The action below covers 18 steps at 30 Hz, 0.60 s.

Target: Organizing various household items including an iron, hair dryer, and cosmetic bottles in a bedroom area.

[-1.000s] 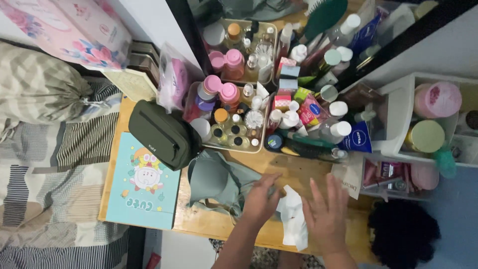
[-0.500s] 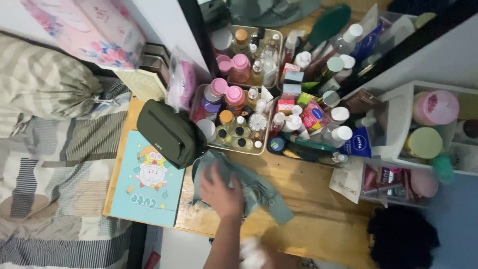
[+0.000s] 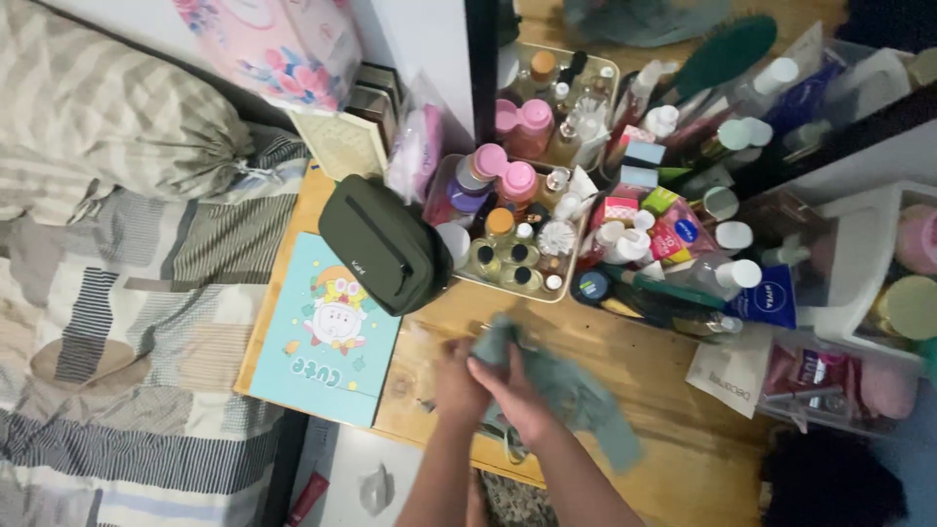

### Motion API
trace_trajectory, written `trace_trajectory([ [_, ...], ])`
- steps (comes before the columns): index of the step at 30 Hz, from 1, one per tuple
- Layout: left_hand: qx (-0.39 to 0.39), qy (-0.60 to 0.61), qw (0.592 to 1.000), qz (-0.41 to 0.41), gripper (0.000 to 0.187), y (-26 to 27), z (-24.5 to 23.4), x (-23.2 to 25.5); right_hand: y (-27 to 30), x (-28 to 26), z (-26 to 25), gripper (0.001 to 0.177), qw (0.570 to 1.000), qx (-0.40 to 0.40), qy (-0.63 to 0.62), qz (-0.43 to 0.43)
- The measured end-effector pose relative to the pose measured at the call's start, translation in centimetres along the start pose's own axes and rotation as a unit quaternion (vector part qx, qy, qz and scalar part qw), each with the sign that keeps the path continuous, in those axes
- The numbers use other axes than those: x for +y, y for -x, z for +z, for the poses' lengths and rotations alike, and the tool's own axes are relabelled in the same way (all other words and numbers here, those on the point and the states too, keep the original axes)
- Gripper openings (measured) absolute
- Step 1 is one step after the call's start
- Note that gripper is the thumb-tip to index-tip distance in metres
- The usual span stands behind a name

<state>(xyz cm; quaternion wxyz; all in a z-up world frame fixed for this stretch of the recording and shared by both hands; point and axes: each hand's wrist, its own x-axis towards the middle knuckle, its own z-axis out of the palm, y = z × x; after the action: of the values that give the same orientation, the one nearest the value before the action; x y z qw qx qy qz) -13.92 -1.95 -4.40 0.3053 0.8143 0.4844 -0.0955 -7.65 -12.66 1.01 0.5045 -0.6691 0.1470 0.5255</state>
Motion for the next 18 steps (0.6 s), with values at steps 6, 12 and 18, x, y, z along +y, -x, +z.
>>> trace_trajectory([
  [6, -0.204, 0.309, 0.918, 0.14, 0.062, 2.9, 1.8, -2.0, -4.6, 3.5, -2.1, 0.078, 0.967, 0.161, -0.155, -0.124],
  [12, -0.257, 0.483, 0.837, -0.023, 0.063, 5.3, -1.3, 2.0, -2.1, 3.7, -10.3, 0.041, 0.91, 0.29, 0.288, -0.062],
  [18, -0.489, 0.4, 0.775, 0.023, 0.05, 9.8, 0.9, 5.9, -0.5, 8.1, -17.8, 0.05, 0.976, -0.11, 0.181, -0.04],
])
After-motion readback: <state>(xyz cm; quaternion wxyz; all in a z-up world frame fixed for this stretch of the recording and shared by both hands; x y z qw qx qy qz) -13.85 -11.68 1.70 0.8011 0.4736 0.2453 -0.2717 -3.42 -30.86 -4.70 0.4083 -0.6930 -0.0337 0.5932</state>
